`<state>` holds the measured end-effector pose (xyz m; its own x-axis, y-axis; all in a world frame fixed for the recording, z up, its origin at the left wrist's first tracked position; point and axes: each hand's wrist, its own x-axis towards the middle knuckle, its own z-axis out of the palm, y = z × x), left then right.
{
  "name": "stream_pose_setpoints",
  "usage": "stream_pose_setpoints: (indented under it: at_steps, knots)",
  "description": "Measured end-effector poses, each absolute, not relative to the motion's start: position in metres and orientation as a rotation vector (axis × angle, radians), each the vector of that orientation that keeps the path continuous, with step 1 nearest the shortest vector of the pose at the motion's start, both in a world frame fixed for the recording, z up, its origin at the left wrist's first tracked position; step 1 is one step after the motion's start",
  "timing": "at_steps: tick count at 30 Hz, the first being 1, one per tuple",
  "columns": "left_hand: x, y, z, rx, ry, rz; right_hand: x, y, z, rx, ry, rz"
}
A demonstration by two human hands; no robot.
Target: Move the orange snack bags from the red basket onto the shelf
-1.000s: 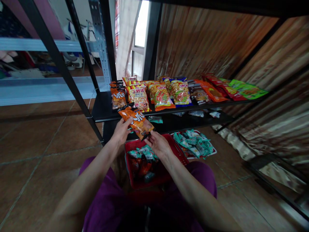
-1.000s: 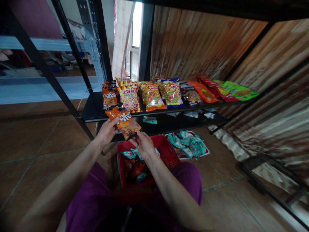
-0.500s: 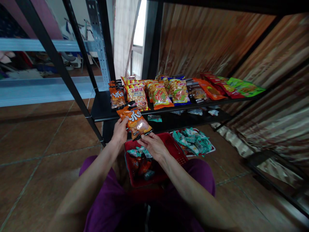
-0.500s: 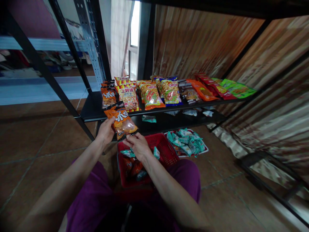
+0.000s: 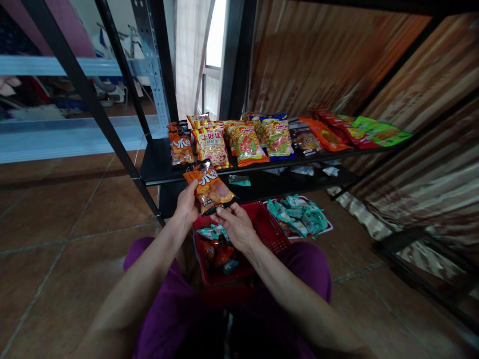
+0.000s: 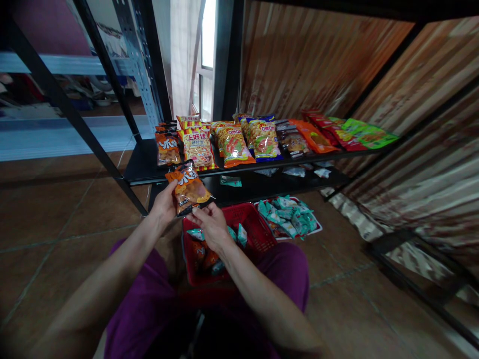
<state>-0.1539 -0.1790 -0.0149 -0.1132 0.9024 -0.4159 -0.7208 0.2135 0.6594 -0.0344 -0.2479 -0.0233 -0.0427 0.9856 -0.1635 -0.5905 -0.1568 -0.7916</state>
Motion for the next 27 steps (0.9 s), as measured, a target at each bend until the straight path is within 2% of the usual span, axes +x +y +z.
stream_pose_setpoints:
  at_steps: [7,27]
  knots:
    - [-0.153,-0.210,-0.005,0.379,0.816,1.239,-0.036,-0.246,-0.022,-0.849,-0.633,1.481]
    - [-0.146,-0.243,-0.016,0.497,0.660,1.400,-0.037,-0.243,-0.017,-0.830,-0.426,1.542]
